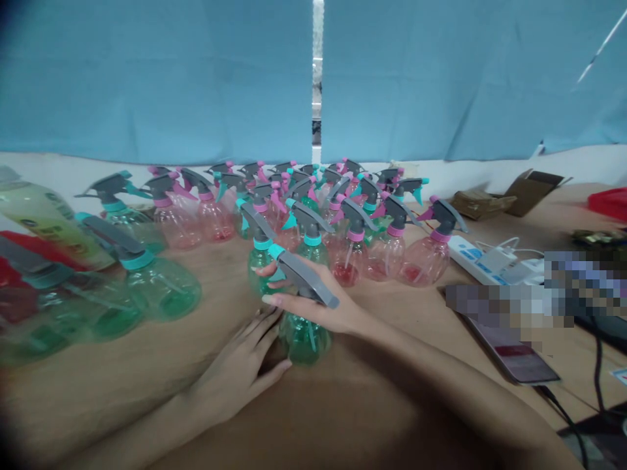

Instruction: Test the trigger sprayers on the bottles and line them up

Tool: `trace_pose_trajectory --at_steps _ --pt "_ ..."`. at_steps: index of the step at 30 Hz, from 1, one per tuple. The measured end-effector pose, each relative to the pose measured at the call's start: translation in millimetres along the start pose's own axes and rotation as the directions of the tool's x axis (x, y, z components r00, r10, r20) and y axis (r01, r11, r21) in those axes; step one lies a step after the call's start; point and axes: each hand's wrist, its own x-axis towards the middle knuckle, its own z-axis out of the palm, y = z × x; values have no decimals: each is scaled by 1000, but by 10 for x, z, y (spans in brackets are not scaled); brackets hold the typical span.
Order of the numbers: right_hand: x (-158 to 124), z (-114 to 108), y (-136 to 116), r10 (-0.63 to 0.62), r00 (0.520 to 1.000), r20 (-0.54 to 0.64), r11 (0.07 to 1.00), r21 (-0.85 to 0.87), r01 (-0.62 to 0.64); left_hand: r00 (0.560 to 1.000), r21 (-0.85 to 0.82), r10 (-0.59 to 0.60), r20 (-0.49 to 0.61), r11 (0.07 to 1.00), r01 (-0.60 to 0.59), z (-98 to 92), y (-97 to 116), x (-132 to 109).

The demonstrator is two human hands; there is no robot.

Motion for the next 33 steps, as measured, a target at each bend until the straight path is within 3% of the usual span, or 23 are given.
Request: trace_pose_trajectory --at_steps 12,23,33 --pt "-12 26 -29 -5 1000 -23 1000 20 6 1000 2 -10 18 1000 10 -10 8 -1" --pt "-25 37 -73 100 993 -67 994 -36 -102 1000 -7 -3 22 1000 3 -9 1 -4" --pt "-36 39 -89 82 995 -54 996 -41 -84 1000 -24 -7 28 1000 8 -38 17 3"
